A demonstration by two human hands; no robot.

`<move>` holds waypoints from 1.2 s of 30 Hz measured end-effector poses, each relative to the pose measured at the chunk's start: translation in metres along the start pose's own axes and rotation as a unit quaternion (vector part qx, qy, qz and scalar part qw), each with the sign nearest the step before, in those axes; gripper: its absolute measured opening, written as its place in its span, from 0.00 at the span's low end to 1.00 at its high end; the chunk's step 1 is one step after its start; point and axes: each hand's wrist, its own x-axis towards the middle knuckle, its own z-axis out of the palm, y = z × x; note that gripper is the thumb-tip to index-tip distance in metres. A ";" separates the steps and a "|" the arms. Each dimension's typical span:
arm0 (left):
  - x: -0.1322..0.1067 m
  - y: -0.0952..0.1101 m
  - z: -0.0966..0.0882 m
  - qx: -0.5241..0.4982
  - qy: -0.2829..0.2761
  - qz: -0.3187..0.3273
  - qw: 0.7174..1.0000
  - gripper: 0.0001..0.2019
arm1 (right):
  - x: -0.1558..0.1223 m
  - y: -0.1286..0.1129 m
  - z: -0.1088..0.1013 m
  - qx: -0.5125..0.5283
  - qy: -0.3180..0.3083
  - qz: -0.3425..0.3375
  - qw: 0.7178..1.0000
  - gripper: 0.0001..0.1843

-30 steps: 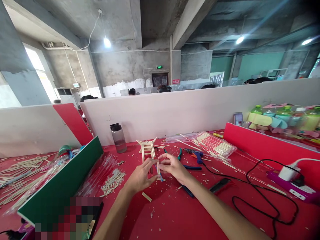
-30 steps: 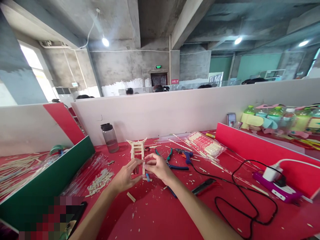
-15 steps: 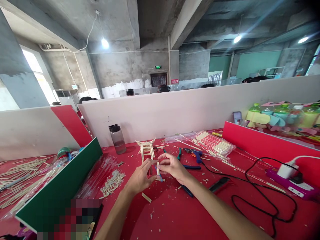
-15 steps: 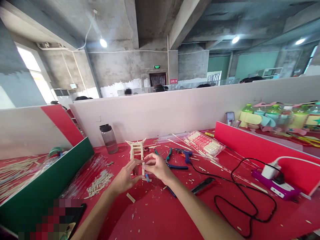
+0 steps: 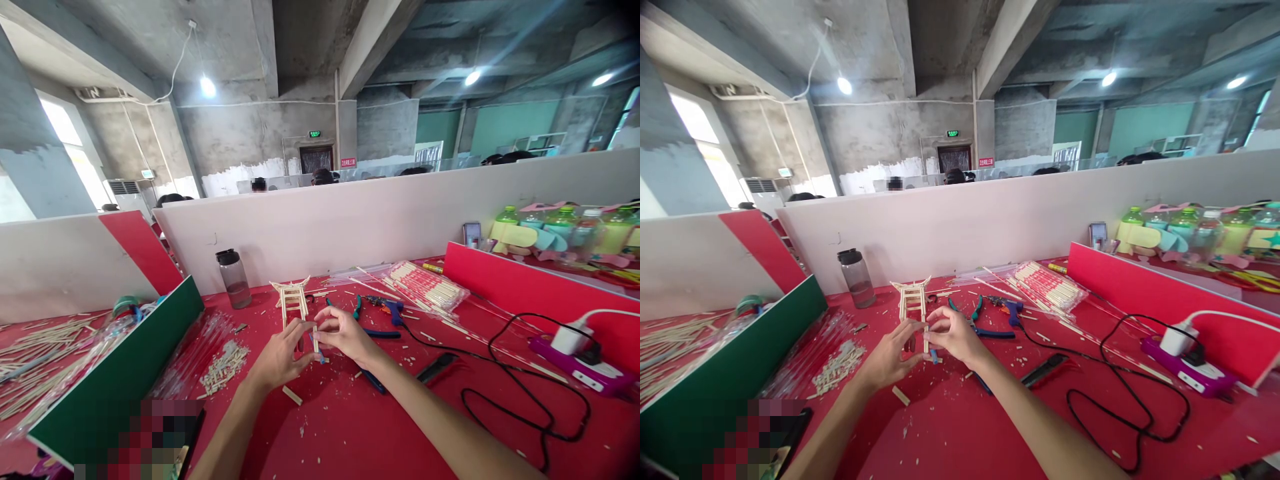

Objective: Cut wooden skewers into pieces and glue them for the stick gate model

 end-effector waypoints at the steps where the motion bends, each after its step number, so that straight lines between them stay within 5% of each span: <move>1: 0.000 0.000 0.000 0.004 -0.002 -0.001 1.000 0.25 | 0.000 0.000 0.000 0.000 -0.002 0.001 1.000 0.25; 30: 0.002 0.008 -0.019 0.099 -0.053 -0.015 0.993 0.21 | 0.003 0.002 0.004 0.045 -0.001 0.037 0.998 0.27; 34: 0.000 0.001 -0.030 0.129 -0.057 -0.048 0.989 0.20 | 0.004 0.003 -0.003 -0.101 0.002 -0.013 0.995 0.16; 36: -0.003 -0.003 -0.036 0.144 -0.066 -0.073 0.985 0.20 | 0.002 0.005 -0.005 -0.264 -0.005 -0.062 0.963 0.09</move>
